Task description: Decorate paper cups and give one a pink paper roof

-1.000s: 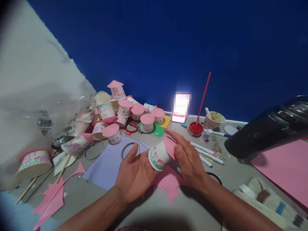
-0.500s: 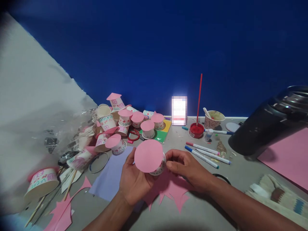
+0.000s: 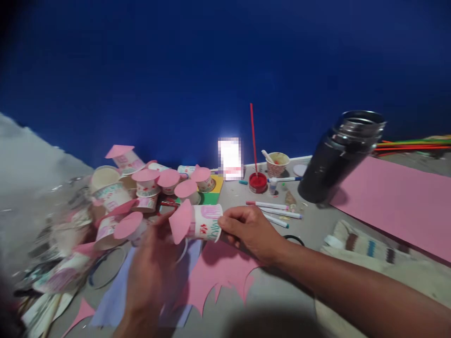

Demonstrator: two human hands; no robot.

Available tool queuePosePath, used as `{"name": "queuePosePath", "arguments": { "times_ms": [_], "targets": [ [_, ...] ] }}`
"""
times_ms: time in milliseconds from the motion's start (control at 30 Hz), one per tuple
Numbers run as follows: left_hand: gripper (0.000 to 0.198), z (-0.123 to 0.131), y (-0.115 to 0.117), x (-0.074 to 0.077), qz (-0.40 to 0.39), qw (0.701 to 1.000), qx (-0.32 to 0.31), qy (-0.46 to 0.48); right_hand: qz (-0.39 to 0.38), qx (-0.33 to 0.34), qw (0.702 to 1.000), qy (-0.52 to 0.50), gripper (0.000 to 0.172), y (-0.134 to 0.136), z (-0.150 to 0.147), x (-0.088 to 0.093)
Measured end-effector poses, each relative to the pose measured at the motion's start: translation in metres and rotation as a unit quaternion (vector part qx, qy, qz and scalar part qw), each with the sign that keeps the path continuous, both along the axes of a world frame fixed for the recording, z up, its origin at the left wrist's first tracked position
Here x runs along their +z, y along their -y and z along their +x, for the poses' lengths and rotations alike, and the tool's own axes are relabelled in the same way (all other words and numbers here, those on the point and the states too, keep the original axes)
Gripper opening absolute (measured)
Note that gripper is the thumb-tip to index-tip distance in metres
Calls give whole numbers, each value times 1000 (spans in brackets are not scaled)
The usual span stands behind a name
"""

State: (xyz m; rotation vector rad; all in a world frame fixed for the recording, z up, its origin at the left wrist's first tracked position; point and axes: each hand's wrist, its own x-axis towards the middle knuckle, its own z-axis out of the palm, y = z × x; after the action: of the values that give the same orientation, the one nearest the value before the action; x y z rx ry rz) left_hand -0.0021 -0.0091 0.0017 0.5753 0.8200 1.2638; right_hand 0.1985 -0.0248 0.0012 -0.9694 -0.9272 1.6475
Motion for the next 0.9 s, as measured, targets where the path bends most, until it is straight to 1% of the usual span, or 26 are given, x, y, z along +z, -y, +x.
{"name": "queuePosePath", "arguments": {
  "times_ms": [33,67,100,133,167,267,333,400,533,667,900],
  "targets": [
    [30,-1,1,3,87,989,90,-77,27,-12,998,61,47,1,2,4],
    [32,-1,3,5,154,967,142,-148,53,-22,992,115,46,2,3,8],
    [34,0,6,8,190,951,155,-187,82,-35,982,166,46,4,4,11],
    [36,1,9,10,210,944,151,-207,113,-48,969,213,45,6,4,13],
    [39,3,12,11,212,947,120,-210,142,-60,956,251,43,8,3,15],
    [41,6,16,8,200,955,71,-207,242,-82,905,340,39,13,-1,16],
    [38,5,15,4,173,960,52,-216,304,-89,872,373,35,15,-5,14],
    [37,2,13,0,143,965,31,-219,344,-90,851,387,30,18,-8,10],
    [35,1,9,-3,112,972,4,-206,380,-80,835,390,26,20,-11,3],
    [33,4,8,-5,98,976,-1,-197,408,-92,822,387,21,20,-12,-2],
    [31,4,8,-6,75,974,3,-212,443,-100,798,396,22,22,-18,-11]
  ]
}}
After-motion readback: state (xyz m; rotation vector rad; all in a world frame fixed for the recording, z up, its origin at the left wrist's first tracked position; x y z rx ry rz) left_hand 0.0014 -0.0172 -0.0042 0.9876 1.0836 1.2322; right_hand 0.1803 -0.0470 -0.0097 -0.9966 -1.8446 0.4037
